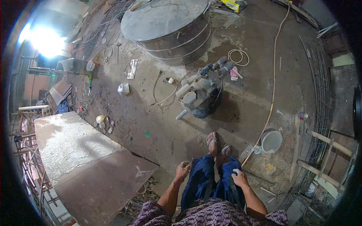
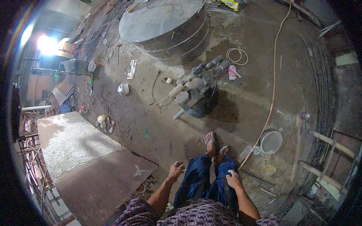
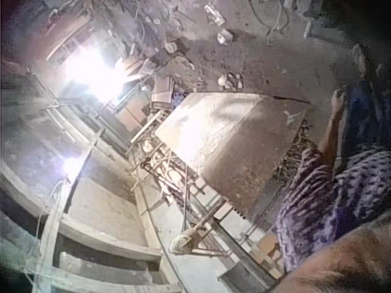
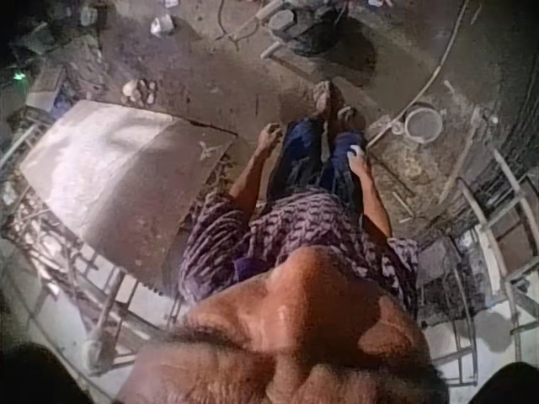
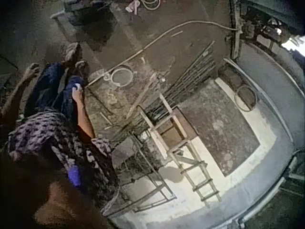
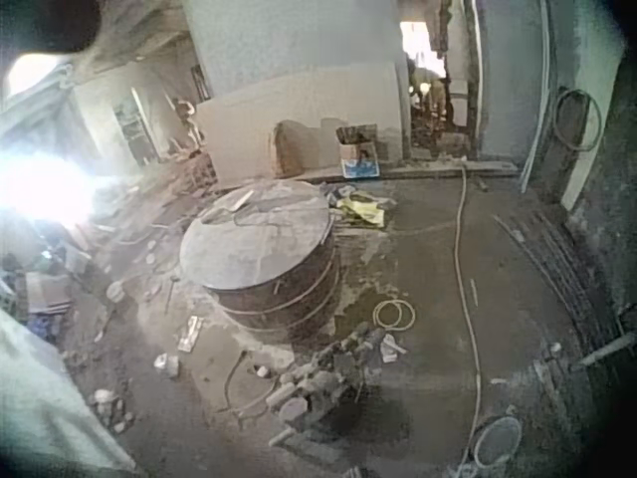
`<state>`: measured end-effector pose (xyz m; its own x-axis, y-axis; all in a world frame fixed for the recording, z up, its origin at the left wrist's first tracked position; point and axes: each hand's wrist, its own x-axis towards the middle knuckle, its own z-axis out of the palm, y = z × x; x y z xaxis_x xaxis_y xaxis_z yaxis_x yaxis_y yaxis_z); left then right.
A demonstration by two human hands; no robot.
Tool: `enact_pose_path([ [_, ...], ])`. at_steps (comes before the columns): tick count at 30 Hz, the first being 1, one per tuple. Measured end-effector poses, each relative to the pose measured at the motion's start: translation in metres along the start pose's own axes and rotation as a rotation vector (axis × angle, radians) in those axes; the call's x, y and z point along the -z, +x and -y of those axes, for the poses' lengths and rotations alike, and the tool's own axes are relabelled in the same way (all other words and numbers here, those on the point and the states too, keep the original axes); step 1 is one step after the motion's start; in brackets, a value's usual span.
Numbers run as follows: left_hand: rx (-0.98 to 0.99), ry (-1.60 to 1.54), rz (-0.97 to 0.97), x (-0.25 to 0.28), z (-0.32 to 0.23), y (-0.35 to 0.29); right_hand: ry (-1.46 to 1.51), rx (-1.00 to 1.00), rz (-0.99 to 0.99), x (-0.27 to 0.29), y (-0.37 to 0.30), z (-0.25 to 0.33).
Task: The recorder is inspecting and manipulating an old water pump assembly in a construction area.
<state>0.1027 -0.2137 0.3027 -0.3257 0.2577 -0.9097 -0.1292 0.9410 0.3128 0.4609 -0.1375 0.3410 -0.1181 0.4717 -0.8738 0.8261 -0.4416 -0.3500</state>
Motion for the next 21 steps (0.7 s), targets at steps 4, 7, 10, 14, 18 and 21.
enact_pose_path([
  [4, -0.171, -0.034, 0.126, -0.013, 0.020, -0.003, 0.021, -0.040, 0.109, -0.020, -0.015, -0.001],
  [7, -0.173, 0.047, 0.154, -0.017, 0.032, -0.008, -0.004, -0.022, 0.119, -0.036, -0.030, -0.012],
  [10, -0.278, 0.236, 0.153, -0.017, 0.040, -0.020, 0.024, -0.067, 0.036, -0.050, -0.045, -0.030],
  [14, -0.271, 0.301, 0.115, -0.014, 0.044, -0.039, 0.065, -0.014, 0.127, -0.063, -0.048, -0.052],
  [18, -0.250, 0.643, -0.072, -0.005, 0.046, -0.043, 0.003, -0.065, 0.123, -0.078, -0.051, -0.062],
  [21, -0.255, 0.475, -0.074, 0.005, 0.058, -0.041, -0.028, -0.066, 0.078, -0.091, -0.056, -0.059],
])
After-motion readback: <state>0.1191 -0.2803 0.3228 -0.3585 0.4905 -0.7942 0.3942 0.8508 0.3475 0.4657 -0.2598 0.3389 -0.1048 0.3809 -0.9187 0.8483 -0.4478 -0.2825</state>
